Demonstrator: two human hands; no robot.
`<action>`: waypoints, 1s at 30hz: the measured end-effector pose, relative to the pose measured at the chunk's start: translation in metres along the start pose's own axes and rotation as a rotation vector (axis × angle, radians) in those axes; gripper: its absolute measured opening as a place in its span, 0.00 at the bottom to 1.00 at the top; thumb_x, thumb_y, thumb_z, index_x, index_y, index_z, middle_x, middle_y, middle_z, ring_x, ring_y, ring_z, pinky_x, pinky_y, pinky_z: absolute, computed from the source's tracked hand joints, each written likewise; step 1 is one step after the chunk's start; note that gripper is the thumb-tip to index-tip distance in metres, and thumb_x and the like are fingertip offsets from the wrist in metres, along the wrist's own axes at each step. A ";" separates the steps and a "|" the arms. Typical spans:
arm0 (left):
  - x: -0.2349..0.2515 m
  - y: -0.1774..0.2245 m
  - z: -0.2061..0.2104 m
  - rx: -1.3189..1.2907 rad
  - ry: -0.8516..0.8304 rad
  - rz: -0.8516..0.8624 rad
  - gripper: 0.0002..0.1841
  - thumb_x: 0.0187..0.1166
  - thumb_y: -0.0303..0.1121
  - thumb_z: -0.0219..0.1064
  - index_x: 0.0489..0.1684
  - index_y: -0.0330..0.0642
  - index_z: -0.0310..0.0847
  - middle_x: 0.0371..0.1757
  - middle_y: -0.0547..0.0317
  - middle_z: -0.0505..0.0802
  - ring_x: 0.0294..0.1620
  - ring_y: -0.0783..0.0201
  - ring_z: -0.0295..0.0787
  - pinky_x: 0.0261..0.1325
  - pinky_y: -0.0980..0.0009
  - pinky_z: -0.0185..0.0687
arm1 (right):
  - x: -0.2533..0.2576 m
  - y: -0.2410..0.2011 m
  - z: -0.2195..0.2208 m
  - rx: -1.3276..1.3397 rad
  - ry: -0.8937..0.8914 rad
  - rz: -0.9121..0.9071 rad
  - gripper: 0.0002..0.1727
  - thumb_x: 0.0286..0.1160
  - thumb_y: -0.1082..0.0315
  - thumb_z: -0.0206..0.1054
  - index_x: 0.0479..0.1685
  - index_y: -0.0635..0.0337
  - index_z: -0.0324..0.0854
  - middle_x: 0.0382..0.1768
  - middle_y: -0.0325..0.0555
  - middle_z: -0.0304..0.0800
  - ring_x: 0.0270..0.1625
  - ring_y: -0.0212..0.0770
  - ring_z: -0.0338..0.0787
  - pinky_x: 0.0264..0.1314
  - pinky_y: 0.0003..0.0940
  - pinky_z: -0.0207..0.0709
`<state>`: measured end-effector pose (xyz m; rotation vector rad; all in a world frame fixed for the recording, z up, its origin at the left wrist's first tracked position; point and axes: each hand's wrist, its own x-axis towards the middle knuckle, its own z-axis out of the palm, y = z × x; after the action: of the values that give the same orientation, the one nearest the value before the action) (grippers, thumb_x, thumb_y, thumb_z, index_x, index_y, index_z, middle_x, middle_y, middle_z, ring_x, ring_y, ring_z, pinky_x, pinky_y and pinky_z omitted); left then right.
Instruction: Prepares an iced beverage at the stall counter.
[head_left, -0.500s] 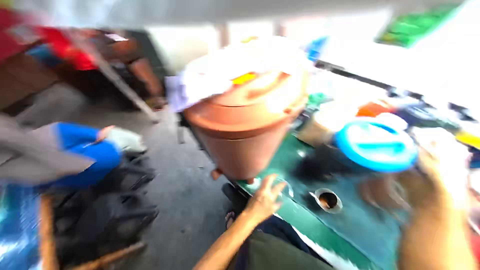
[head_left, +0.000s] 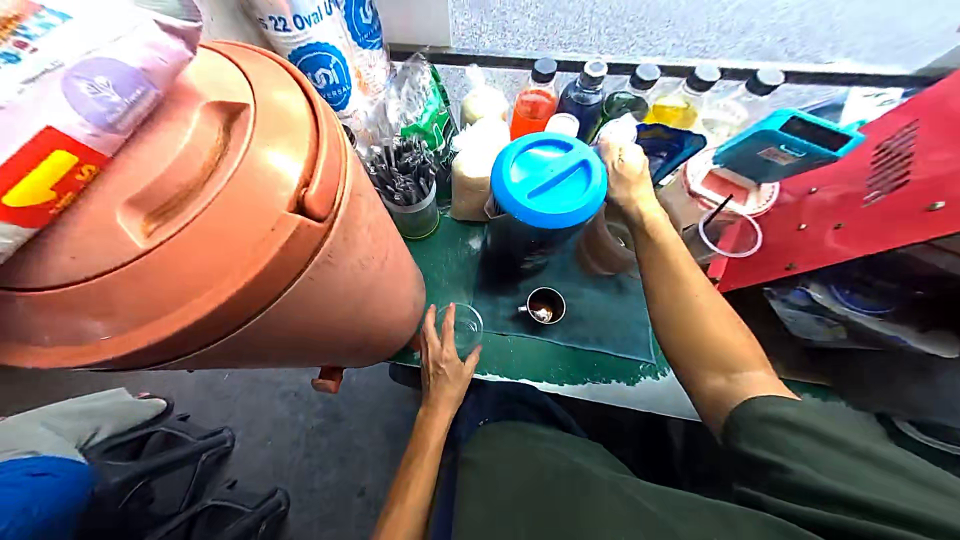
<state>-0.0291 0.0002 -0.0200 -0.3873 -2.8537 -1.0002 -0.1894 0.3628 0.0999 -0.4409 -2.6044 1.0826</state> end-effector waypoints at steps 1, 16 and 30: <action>0.000 0.002 -0.004 0.061 0.009 0.024 0.48 0.60 0.51 0.83 0.86 0.42 0.69 0.86 0.28 0.67 0.86 0.34 0.65 0.83 0.47 0.69 | 0.001 -0.002 -0.003 -0.043 -0.018 0.002 0.35 0.96 0.47 0.38 0.56 0.69 0.85 0.52 0.68 0.89 0.60 0.61 0.89 0.66 0.64 0.74; 0.068 0.106 0.033 -0.070 -0.666 -0.036 0.19 0.80 0.22 0.63 0.70 0.30 0.77 0.66 0.31 0.86 0.65 0.35 0.87 0.65 0.39 0.84 | 0.007 0.011 -0.005 -0.192 -0.038 -0.260 0.24 0.92 0.65 0.51 0.72 0.76 0.77 0.69 0.78 0.81 0.74 0.74 0.80 0.77 0.71 0.67; 0.046 0.093 -0.077 -0.586 -0.441 -0.034 0.16 0.86 0.37 0.64 0.49 0.30 0.88 0.43 0.42 0.94 0.41 0.51 0.95 0.53 0.49 0.90 | 0.023 -0.007 0.010 0.776 -0.077 -0.169 0.09 0.77 0.67 0.69 0.48 0.63 0.80 0.37 0.32 0.90 0.42 0.24 0.90 0.55 0.26 0.86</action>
<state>-0.0480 0.0323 0.1038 -0.6764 -2.8616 -1.9784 -0.2151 0.3606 0.1014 0.0039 -1.9939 1.9179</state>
